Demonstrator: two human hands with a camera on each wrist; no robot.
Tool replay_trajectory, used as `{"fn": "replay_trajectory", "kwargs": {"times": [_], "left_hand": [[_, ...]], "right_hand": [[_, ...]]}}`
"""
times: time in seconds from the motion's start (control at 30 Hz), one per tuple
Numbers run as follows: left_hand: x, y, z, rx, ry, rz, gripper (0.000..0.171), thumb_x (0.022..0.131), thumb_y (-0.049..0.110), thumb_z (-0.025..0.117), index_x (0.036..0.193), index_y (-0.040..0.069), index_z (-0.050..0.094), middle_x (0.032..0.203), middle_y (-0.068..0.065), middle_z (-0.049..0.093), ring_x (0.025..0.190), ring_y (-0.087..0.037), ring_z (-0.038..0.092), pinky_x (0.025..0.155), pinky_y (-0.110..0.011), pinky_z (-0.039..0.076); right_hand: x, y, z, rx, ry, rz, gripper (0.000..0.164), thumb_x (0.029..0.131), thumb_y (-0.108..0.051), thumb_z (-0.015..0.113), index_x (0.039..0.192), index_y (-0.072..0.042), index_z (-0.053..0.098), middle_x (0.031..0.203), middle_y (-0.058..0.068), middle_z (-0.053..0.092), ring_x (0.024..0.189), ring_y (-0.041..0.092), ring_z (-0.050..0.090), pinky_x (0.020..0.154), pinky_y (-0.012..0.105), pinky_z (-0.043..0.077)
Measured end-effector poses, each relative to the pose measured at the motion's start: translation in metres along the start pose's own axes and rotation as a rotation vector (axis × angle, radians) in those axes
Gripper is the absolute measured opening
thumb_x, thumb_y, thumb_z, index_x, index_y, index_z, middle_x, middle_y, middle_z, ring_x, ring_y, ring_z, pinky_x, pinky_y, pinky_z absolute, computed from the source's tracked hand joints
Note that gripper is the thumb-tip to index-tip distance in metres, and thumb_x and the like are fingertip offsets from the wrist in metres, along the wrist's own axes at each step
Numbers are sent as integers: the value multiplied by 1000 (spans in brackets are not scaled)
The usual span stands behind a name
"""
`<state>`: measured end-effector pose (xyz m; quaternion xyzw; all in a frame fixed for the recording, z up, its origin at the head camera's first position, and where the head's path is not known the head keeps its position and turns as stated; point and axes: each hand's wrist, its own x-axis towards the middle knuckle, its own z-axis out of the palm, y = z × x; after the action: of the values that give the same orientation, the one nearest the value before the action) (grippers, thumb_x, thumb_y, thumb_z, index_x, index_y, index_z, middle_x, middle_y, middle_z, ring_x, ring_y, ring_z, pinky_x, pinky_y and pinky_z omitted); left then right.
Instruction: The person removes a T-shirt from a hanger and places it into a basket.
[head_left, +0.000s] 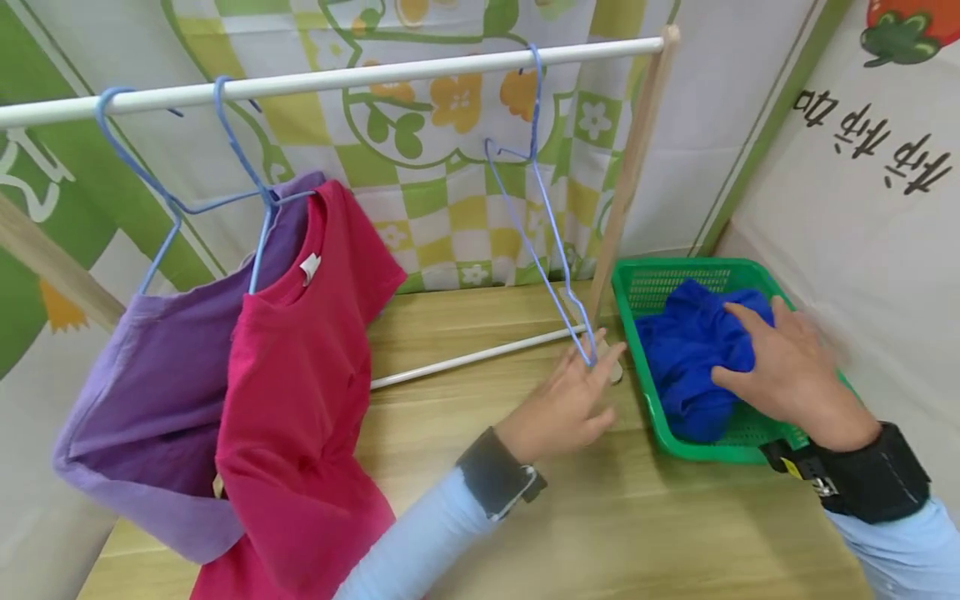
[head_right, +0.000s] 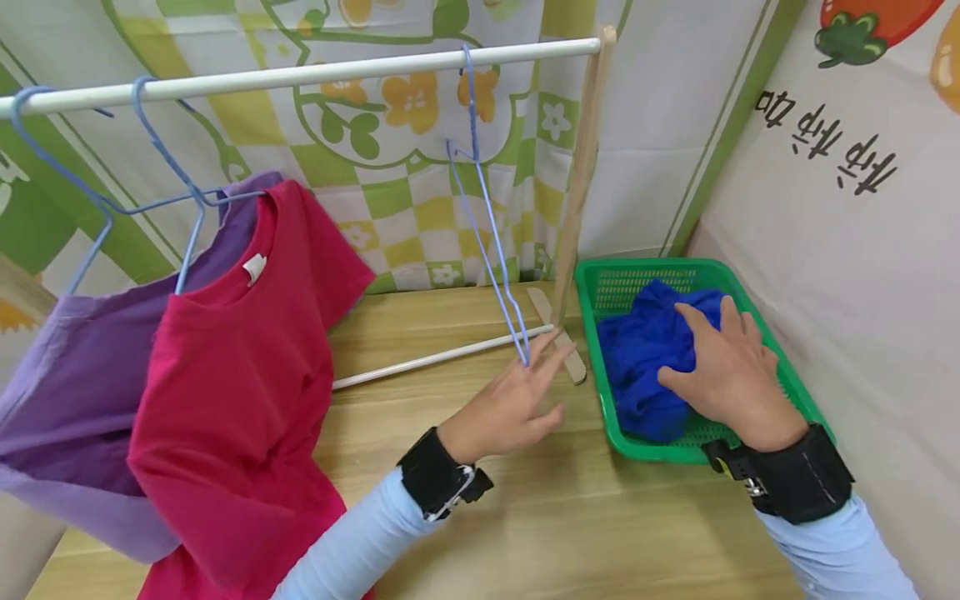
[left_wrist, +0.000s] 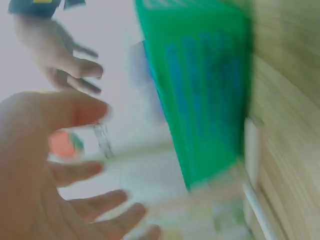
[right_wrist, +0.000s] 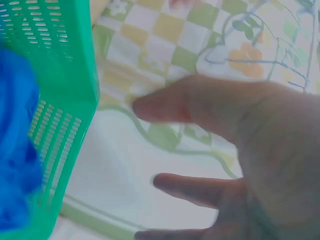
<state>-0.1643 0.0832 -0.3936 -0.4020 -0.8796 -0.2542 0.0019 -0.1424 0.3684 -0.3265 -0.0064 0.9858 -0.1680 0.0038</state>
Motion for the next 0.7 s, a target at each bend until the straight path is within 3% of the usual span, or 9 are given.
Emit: {"fn": "replay_trajectory", "kwargs": {"times": [0.03,0.13,0.2,0.33,0.43,0.47,0.57,0.63,0.7], "left_hand": [[-14,-8,-5,27,14,-64,75,103,25,62,167,9,27,174,-18,25,160,-34,31,126,-50,35],[-51,-20,-30,90,113,-210,59,100,23,65,155,9,50,159,-11,51,145,-30,53,114,-51,50],[-71,-19,-53,118,220,-250,51,98,20,67,147,10,59,148,-8,61,134,-28,61,104,-50,56],[-101,-9,-95,208,532,-220,37,94,15,71,130,11,71,126,-7,72,112,-28,68,88,-47,55],[-117,-1,-122,249,752,-167,29,94,16,71,121,9,75,117,-10,73,105,-30,65,85,-46,50],[-121,0,-130,258,820,-161,28,94,17,70,120,8,75,116,-12,72,105,-32,63,86,-48,47],[-132,-2,-149,323,990,-219,29,95,20,66,118,6,75,120,-17,70,110,-39,58,90,-55,40],[-138,-5,-157,362,1074,-298,30,96,21,64,119,5,75,123,-19,68,114,-43,55,92,-59,36],[-142,-10,-162,390,1113,-396,32,96,21,65,121,4,74,126,-22,66,117,-46,54,94,-62,36]], "right_hand": [[6,-3,4,6,-55,11,91,96,-29,70,167,-5,19,166,46,-2,148,73,6,102,90,17],[31,-17,11,91,-42,-71,86,101,-32,65,167,-1,20,166,44,14,149,67,18,105,84,26],[50,-30,12,157,-30,-119,86,103,-37,64,166,1,19,163,43,23,146,64,27,107,79,31],[95,-47,8,327,-16,-132,97,104,-49,61,169,-4,4,167,40,19,149,61,29,112,74,34],[119,-49,6,493,56,-72,104,101,-55,60,170,-10,-3,171,35,15,154,57,27,117,70,33],[127,-49,7,543,103,-50,102,100,-56,61,170,-12,1,168,33,23,151,52,34,115,67,37],[154,-53,15,721,278,1,78,99,-50,64,161,-17,30,145,11,54,131,27,57,105,44,47],[173,-57,24,889,391,21,50,98,-41,66,140,-16,54,116,-6,68,106,11,67,89,28,51],[191,-60,33,1081,479,33,20,99,-29,66,112,-15,67,86,-16,69,79,2,67,73,18,51]]}}
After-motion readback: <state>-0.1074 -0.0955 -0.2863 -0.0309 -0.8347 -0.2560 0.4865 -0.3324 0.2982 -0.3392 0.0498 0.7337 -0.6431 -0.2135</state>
